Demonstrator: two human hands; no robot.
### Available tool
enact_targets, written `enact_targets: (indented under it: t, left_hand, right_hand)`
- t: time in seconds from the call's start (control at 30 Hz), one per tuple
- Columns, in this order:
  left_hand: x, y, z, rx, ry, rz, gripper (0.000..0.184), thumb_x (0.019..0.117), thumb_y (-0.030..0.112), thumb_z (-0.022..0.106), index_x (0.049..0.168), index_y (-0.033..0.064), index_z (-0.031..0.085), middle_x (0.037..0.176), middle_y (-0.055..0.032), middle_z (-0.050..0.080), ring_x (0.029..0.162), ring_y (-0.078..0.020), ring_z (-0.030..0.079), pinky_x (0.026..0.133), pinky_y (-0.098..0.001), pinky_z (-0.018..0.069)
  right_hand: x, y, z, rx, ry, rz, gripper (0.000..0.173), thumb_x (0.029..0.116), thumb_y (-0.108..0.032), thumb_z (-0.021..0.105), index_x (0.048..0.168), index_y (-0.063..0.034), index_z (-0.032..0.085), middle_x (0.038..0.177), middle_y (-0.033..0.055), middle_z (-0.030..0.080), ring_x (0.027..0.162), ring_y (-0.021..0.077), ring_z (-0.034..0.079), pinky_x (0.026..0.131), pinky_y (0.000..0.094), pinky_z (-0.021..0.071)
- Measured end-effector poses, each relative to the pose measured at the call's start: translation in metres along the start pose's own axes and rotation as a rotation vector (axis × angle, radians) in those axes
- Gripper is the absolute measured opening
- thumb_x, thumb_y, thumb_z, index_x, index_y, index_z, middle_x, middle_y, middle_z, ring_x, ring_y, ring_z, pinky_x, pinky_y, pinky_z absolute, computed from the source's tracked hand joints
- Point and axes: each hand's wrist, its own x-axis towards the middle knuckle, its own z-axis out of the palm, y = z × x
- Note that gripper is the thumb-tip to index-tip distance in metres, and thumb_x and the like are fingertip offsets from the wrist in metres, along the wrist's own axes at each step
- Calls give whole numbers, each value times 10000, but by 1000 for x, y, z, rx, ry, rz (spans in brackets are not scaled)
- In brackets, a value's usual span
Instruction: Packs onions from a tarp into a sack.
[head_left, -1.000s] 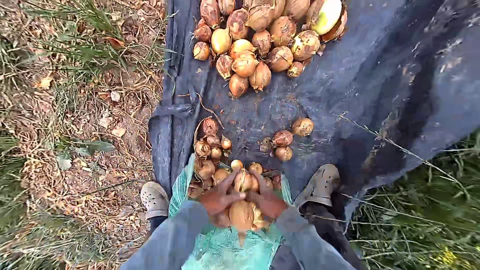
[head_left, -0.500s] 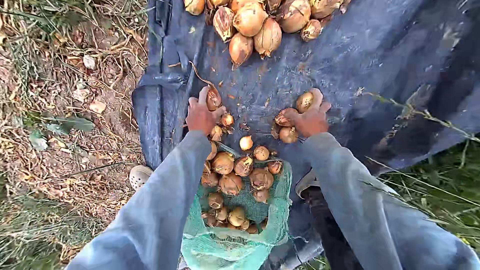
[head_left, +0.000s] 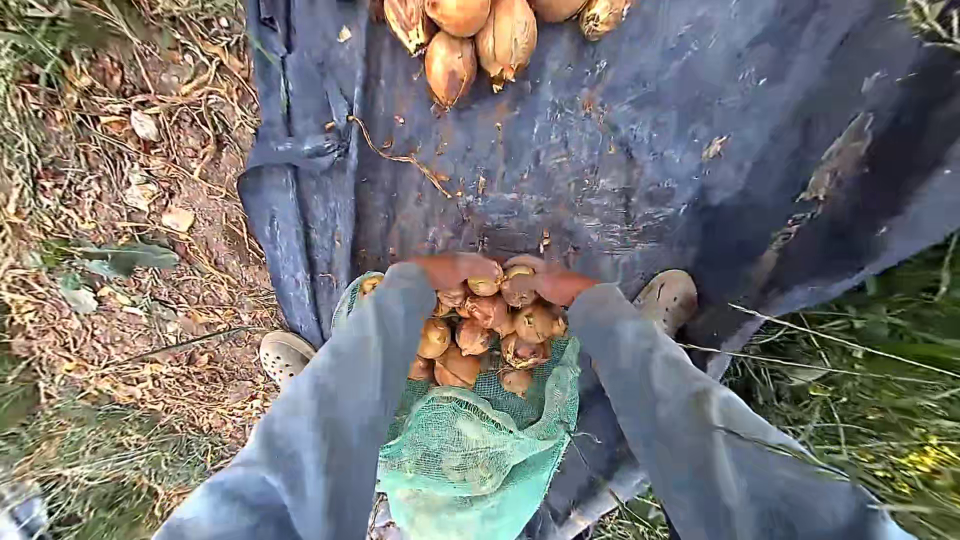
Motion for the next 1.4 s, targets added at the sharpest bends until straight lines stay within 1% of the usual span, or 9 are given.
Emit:
enact_targets:
  t: [0.13, 0.23, 0.33, 0.43, 0.53, 0.77, 1.17, 1.27, 1.4]
  left_hand:
    - [-40, -36, 74, 562, 50, -64, 474, 916, 489, 705, 1268, 173, 693, 1291, -111, 681, 1246, -335, 617, 1058, -655, 458]
    - [-87, -75, 144, 717, -149, -218, 698, 920, 579, 675, 1492, 199, 550, 1677, -142, 305, 1548, -496, 155, 1153, -820, 71]
    - [-119, -102, 173, 580, -85, -251, 540, 999, 462, 604, 1478, 215, 566, 1626, -139, 401, 1442, -456, 419, 1127, -735, 329]
    - [-128, -98, 149, 582, 602, -23, 326, 1044, 284, 528, 1266, 128, 709, 1324, -135, 673, 1210, -346, 652, 1015, -562, 526]
    - [-94, -98, 91, 438, 918, 45, 425, 1033, 317, 591, 1389, 87, 616, 1393, -209, 598, 1288, -409, 574, 1055, -603, 482]
    - [1, -70, 30, 65, 969, -41, 850, 874, 600, 727, 1597, 387, 334, 1499, -271, 453, 1336, -493, 485, 1005, -692, 468]
    - [-110, -109, 133, 565, 255, -71, 560, 1057, 563, 431, 1374, 159, 655, 1464, -126, 576, 1345, -337, 555, 1116, -589, 427]
    - [-96, -93, 122, 633, 743, 128, 380, 1052, 337, 549, 1344, 130, 677, 1284, -150, 681, 1123, -350, 689, 919, -553, 572]
    - [-10, -32, 60, 519, 888, 109, 536, 1019, 392, 621, 1493, 160, 528, 1402, -232, 566, 1271, -441, 571, 967, -608, 526]
  right_hand:
    - [-55, -3, 83, -325, -7, 30, 765, 821, -319, 841, 1507, -273, 504, 1531, 207, 462, 1240, 440, 596, 965, 653, 532]
    - [-103, 10, 134, -461, -257, 96, 741, 882, -290, 770, 1551, -209, 464, 1665, 248, 252, 1419, 515, 414, 1086, 706, 412]
    - [-114, 21, 128, -315, -87, 122, 524, 979, -295, 626, 1482, -165, 556, 1513, 203, 513, 1378, 400, 517, 1132, 602, 430]
    - [-79, 1, 99, -191, 289, 80, 546, 990, -354, 653, 1497, -187, 536, 1450, 212, 564, 1283, 416, 589, 1041, 634, 490]
    - [-22, -24, 86, -285, 320, 37, 727, 923, -357, 744, 1571, -261, 430, 1440, 283, 527, 1174, 496, 623, 924, 689, 529]
    - [19, -41, 113, -297, 361, -66, 839, 832, -224, 804, 1576, -204, 418, 1496, 271, 460, 1139, 484, 633, 877, 670, 555]
    - [-101, 17, 121, -390, 250, -195, 298, 975, -121, 591, 1239, -145, 728, 1312, 116, 667, 1174, 312, 666, 973, 567, 552]
    - [-98, 58, 63, -254, 674, 102, 327, 1021, -210, 582, 1296, -58, 670, 1235, 266, 661, 1098, 481, 659, 886, 687, 530]
    - [-35, 121, 49, 5, 509, 423, 435, 1053, -305, 587, 1372, -9, 581, 1269, 300, 652, 1176, 475, 639, 1001, 665, 494]
